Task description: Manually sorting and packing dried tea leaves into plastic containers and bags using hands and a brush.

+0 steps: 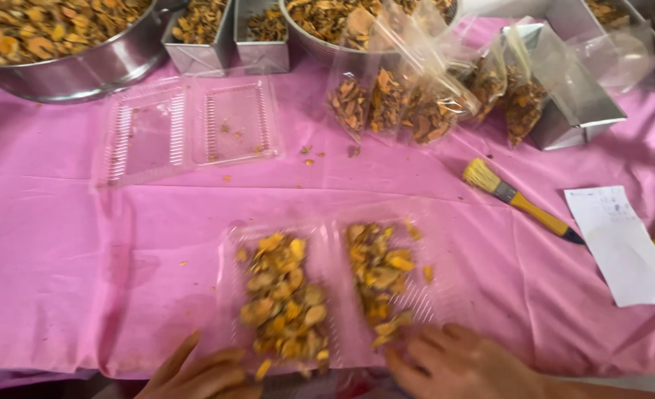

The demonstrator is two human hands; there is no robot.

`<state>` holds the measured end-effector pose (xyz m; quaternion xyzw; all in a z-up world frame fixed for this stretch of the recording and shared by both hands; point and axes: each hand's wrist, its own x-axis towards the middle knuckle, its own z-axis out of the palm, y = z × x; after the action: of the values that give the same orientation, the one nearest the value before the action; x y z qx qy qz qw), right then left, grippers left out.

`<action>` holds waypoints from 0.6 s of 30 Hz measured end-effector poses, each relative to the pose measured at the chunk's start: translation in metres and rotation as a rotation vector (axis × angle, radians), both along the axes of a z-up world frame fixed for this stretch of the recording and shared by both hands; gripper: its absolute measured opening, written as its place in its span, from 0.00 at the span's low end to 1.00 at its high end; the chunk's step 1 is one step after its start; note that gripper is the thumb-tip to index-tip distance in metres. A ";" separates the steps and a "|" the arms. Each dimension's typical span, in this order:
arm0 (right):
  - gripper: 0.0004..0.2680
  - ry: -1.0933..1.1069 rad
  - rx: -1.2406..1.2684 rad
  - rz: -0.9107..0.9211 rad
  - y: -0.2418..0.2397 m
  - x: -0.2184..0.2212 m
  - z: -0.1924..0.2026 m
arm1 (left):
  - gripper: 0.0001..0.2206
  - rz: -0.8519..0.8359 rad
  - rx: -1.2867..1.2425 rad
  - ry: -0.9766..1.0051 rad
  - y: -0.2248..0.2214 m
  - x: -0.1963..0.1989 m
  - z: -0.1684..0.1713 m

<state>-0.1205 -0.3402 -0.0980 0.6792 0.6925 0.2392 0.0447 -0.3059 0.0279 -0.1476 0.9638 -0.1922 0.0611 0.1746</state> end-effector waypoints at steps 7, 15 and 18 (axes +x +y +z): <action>0.14 0.258 -0.092 -0.295 -0.036 0.030 0.001 | 0.20 -0.144 0.301 -0.428 -0.068 0.096 0.035; 0.10 0.532 0.446 -0.646 -0.057 0.083 0.052 | 0.06 -0.206 0.148 -0.624 -0.120 0.129 0.054; 0.14 0.402 0.221 -0.965 -0.100 0.145 -0.001 | 0.11 -0.218 0.180 -0.599 -0.124 0.133 0.038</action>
<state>0.0248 -0.4400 -0.0986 0.9536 0.2668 0.1282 -0.0557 -0.1732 -0.0963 -0.1099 0.8883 -0.3416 0.3055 0.0298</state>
